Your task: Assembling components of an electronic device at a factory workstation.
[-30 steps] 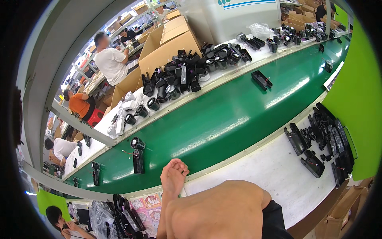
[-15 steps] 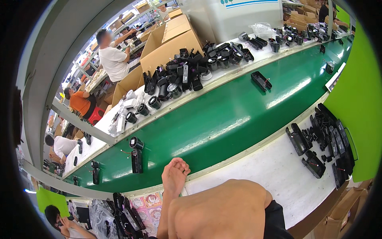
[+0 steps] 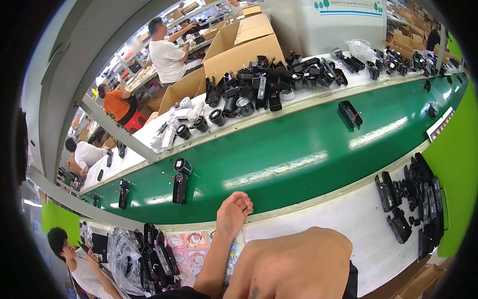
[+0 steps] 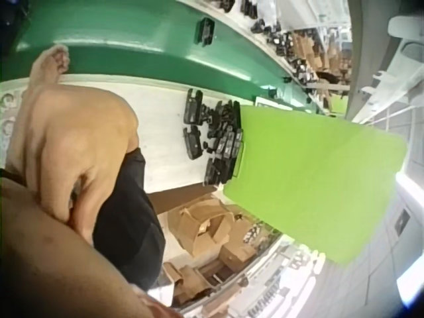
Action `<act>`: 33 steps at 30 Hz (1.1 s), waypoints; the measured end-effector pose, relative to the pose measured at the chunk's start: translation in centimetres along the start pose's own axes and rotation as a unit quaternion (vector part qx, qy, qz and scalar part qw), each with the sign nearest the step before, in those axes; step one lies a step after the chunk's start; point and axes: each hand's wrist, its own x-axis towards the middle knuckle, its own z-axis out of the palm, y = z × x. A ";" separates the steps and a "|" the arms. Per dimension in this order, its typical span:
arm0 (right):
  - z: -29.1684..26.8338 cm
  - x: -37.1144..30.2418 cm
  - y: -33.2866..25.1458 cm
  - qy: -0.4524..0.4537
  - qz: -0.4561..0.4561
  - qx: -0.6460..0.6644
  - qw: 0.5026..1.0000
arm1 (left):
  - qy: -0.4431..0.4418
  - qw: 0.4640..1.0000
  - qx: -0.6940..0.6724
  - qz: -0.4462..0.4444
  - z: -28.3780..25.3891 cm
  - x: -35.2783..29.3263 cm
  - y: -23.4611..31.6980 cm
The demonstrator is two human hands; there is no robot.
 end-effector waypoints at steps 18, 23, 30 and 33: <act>-21.0 -14.1 -14.5 0.413 0.383 -0.825 0.044 | 0.017 1.000 0.019 0.008 0.9 0.1 0.3; -23.1 -19.7 -12.6 0.427 0.443 -0.788 -0.023 | 0.016 0.999 0.030 0.004 0.5 0.2 0.1; -23.5 -20.9 -12.4 0.413 0.357 -0.837 0.024 | 0.007 1.000 0.024 0.014 0.7 0.0 -0.5; -24.2 -21.1 -10.7 0.402 0.356 -0.843 0.029 | 0.011 0.999 0.037 0.015 0.4 -0.4 -0.1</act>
